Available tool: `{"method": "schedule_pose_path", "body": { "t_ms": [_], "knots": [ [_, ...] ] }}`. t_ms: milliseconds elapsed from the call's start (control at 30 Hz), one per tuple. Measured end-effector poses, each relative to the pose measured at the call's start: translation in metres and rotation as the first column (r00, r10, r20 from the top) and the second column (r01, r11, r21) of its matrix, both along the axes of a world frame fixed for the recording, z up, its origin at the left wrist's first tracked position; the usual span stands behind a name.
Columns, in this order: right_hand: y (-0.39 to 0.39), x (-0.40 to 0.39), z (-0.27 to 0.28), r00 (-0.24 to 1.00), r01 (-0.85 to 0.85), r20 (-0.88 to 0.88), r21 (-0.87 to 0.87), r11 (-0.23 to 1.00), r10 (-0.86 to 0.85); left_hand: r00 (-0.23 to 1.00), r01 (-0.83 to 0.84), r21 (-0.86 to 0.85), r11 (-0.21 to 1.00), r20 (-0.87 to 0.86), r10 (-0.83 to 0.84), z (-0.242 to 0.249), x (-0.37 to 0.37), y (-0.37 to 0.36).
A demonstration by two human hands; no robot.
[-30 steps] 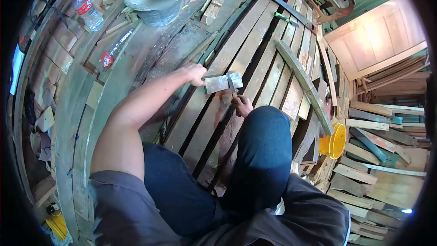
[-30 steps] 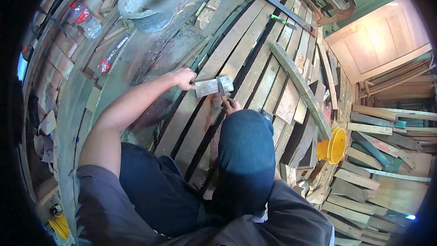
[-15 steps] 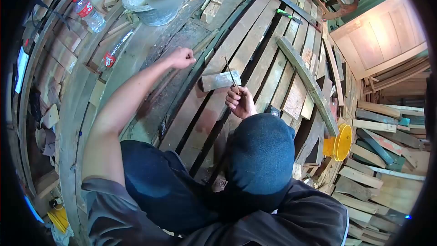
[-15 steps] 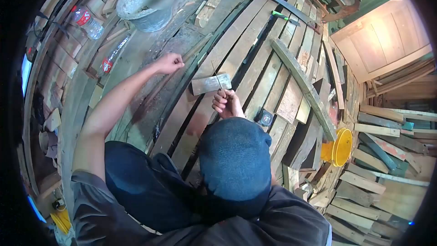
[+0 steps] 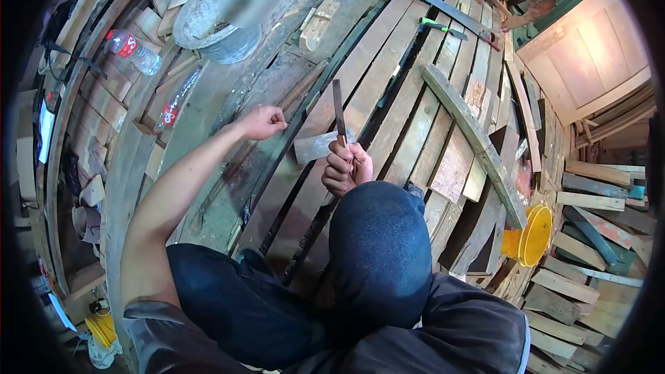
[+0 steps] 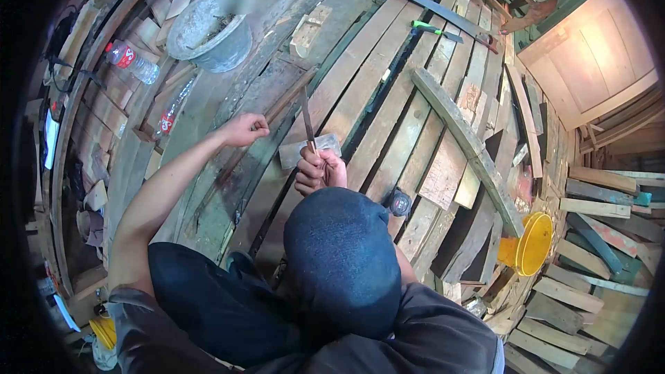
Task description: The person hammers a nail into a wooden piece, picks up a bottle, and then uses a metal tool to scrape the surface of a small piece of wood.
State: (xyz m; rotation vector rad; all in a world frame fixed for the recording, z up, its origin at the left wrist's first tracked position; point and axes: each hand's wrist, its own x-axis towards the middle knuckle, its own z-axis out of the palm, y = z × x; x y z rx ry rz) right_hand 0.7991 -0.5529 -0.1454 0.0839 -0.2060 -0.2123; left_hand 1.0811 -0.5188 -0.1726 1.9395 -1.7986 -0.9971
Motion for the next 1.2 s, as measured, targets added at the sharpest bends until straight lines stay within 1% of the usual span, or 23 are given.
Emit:
{"method": "schedule_pose_path", "body": {
  "t_ms": [133,167,267,300,400,433,467,533,567,667,767,867,967,1000,1067,1200],
  "knots": [
    [-0.006,-0.002,0.0,0.999,0.011,0.038,-0.018,1.0,-0.011,1.0,-0.007,0.046,0.999,0.005,0.007,0.007,0.001,-0.001],
    [-0.008,-0.002,-0.001,0.999,0.018,0.047,-0.023,1.0,-0.017,1.0,0.0,0.059,0.998,0.03,-0.002,0.01,0.001,-0.001],
    [-0.011,-0.001,0.003,0.997,0.078,0.018,-0.058,0.995,-0.077,0.999,-0.007,0.065,0.998,0.048,0.004,0.014,0.005,0.0],
    [-0.01,-0.001,0.006,0.99,0.123,-0.062,-0.065,0.99,-0.127,0.999,-0.015,0.052,0.999,0.037,0.013,0.013,0.005,0.001],
    [-0.014,0.002,0.012,0.98,0.141,-0.133,-0.082,0.987,-0.151,1.0,-0.024,0.026,0.999,0.011,0.024,0.008,0.004,0.002],
    [-0.016,0.004,0.012,0.984,0.128,-0.108,-0.104,0.986,-0.14,1.0,-0.02,0.027,0.999,0.007,0.02,0.005,0.004,0.003],
    [-0.017,0.005,0.012,0.974,0.145,-0.16,-0.109,0.983,-0.162,1.0,-0.016,0.031,0.999,-0.001,0.016,0.002,0.002,0.004],
    [-0.014,0.009,0.02,0.943,0.176,-0.265,-0.122,0.977,-0.203,0.997,-0.029,0.04,0.999,-0.069,0.032,-0.006,0.0,0.004],
    [-0.015,0.009,0.017,0.946,0.157,-0.258,-0.163,0.974,-0.196,0.994,-0.035,0.043,0.998,-0.101,0.04,-0.009,0.0,0.003],
    [-0.013,0.009,0.016,0.92,0.14,-0.338,-0.187,0.972,-0.197,0.932,-0.114,0.11,0.987,-0.333,0.145,-0.018,-0.005,-0.001],
    [-0.009,0.01,0.025,0.79,0.164,-0.556,-0.213,0.963,-0.258,0.845,-0.187,0.231,0.955,-0.457,0.276,0.014,-0.02,-0.004],
    [-0.009,0.01,0.02,0.689,0.158,-0.653,-0.288,0.945,-0.314,0.797,-0.157,0.263,0.952,-0.536,0.279,0.017,-0.024,-0.01],
    [-0.009,0.012,0.016,0.671,0.103,-0.644,-0.409,0.907,-0.367,0.713,-0.105,0.314,0.944,-0.637,0.292,0.018,-0.031,-0.015],
    [-0.008,0.012,0.015,0.641,0.09,-0.66,-0.444,0.891,-0.393,0.681,-0.084,0.328,0.941,-0.67,0.295,0.021,-0.034,-0.015],
    [-0.005,0.015,0.02,0.58,0.058,-0.682,-0.511,0.857,-0.446,0.687,-0.049,0.302,0.952,-0.682,0.251,0.026,-0.041,-0.014],
    [-0.003,0.017,0.011,0.551,-0.058,-0.684,-0.603,0.796,-0.478,0.745,0.008,0.255,0.967,-0.646,0.164,0.034,-0.048,-0.012]
  ]
}}
